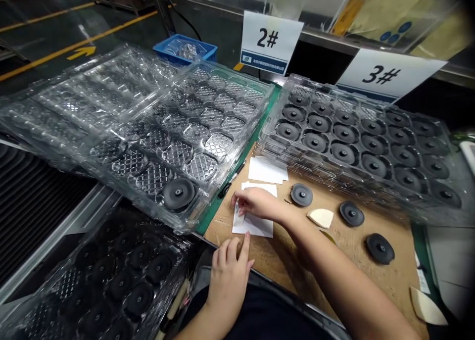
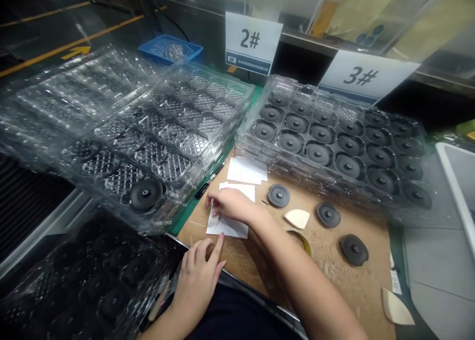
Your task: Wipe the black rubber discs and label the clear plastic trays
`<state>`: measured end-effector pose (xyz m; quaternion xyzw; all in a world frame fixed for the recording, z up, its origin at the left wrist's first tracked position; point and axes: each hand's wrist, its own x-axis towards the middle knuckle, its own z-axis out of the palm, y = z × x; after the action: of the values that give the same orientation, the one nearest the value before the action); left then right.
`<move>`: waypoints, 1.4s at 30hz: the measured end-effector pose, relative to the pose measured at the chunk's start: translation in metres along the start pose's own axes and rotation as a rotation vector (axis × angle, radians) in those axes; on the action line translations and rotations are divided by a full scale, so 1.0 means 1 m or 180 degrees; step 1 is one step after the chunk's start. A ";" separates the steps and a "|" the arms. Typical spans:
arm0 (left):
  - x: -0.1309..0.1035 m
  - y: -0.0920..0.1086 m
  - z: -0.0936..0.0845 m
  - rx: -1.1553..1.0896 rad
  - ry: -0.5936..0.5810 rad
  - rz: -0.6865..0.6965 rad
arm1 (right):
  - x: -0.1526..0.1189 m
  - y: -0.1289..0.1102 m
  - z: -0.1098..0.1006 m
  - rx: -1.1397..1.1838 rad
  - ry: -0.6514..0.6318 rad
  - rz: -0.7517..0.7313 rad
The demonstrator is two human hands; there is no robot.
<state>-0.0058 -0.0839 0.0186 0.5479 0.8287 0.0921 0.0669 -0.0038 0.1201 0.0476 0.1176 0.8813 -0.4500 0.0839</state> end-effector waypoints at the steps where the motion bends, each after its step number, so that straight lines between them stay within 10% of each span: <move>1: 0.000 0.000 0.000 -0.0011 -0.0036 -0.0021 | -0.001 -0.003 -0.004 0.0051 0.0002 -0.0013; 16: 0.000 -0.001 0.003 0.0000 0.0070 0.0025 | 0.000 -0.004 -0.005 0.0186 -0.0406 0.0017; 42: 0.000 -0.001 0.002 0.0044 0.0033 0.0071 | 0.005 0.010 0.016 -0.0920 0.0103 -0.0189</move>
<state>-0.0064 -0.0840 0.0159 0.5571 0.8235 0.0899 0.0579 -0.0054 0.1132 0.0291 0.0854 0.9412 -0.3187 0.0723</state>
